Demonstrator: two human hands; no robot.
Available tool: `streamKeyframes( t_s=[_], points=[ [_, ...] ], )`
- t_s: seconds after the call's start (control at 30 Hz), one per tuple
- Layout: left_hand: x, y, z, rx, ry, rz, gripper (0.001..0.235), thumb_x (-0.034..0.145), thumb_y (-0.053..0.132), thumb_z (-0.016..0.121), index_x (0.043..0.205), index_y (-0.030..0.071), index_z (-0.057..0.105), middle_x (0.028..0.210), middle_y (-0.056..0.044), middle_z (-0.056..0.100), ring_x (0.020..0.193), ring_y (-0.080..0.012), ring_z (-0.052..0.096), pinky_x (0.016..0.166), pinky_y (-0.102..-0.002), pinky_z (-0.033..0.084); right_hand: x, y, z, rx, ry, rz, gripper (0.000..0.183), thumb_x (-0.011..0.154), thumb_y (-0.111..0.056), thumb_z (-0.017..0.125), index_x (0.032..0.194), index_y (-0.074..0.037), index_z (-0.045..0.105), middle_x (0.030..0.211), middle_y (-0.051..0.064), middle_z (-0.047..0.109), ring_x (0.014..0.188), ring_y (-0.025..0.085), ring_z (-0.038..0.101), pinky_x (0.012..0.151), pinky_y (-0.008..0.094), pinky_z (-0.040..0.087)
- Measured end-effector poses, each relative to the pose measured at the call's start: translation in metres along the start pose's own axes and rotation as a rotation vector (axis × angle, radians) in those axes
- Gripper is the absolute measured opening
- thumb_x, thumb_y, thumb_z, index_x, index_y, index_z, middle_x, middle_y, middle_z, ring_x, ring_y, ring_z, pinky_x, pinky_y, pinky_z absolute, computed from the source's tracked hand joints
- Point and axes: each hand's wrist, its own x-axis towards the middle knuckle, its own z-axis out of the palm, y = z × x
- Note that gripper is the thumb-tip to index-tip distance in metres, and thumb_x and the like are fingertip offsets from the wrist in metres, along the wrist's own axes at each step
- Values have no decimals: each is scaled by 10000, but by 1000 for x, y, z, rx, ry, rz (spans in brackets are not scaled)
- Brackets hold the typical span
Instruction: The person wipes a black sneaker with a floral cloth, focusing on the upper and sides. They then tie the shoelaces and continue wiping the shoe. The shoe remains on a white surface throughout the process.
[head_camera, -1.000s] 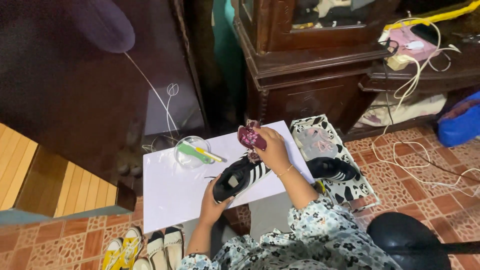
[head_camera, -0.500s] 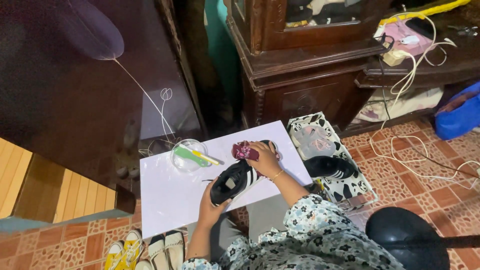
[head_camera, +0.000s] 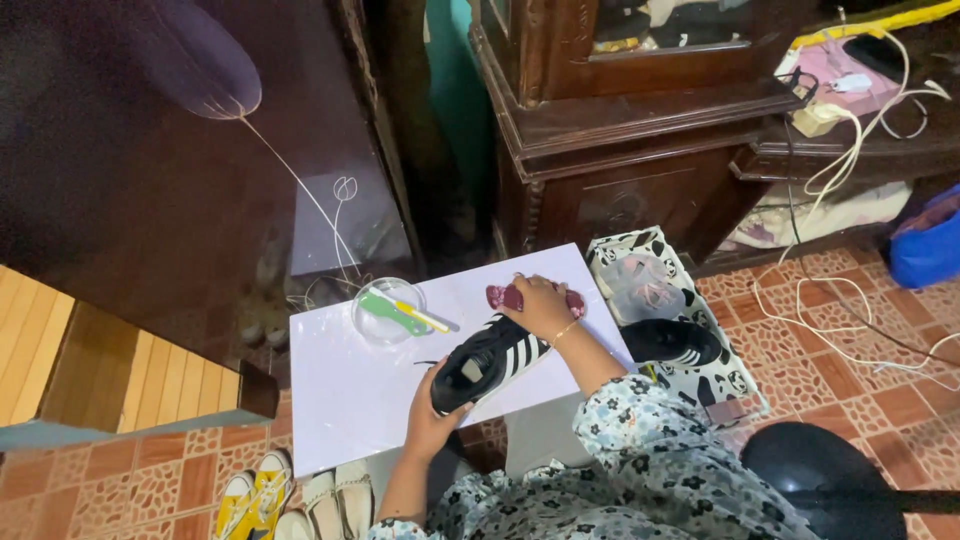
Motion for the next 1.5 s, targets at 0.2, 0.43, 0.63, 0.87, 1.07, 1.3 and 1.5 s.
streamKeyframes(
  t_s=[0.2,0.43,0.63,0.87,1.07,1.3,1.5],
  points=[
    [3,10,1,128,32,-123,847,722,152,908,1469,124,508,1431,-163,570,1414,-356,458,1219,-497,313,-32,-11,-52,281,-28,-13,549,1000,-514,536,1369,-112,586,1281,223,680,1288,409,587,1101,594,409],
    [-3,13,0,141,43,-120,867,730,177,907,1493,158,494,1438,-144,566,1418,-348,452,1215,-487,316,-4,16,-45,167,-115,26,646,938,-504,593,1382,-35,594,1291,266,683,1275,428,608,1089,532,467],
    [0,11,0,170,39,-111,863,702,192,918,1462,167,509,1434,-122,574,1405,-324,471,1229,-473,323,23,51,26,151,224,83,421,920,-554,638,1152,-204,672,996,98,707,1066,323,692,923,460,547],
    [-4,5,2,163,52,-88,869,697,203,926,1464,173,518,1434,-125,577,1400,-345,468,1213,-484,330,33,91,37,788,432,315,440,932,-473,711,1185,-114,678,1134,164,712,1171,361,635,1012,480,480],
    [0,9,-3,177,19,-108,881,717,203,916,1489,185,491,1460,-134,548,1428,-348,434,1225,-485,310,3,92,50,777,517,283,300,897,-331,770,1132,-165,688,1086,111,716,1107,297,663,951,435,518],
    [4,9,-1,164,11,-109,871,735,205,910,1491,181,478,1476,-129,531,1438,-352,418,1227,-500,299,-21,76,46,513,688,64,343,859,-187,816,1151,-74,677,1149,176,702,1156,359,656,984,450,528],
    [2,9,-1,171,5,-115,855,739,194,905,1480,172,479,1486,-117,530,1442,-352,412,1228,-505,295,-37,63,59,409,575,15,350,872,-176,779,1155,-35,629,1341,190,623,1302,388,567,1082,498,483]
  ],
)
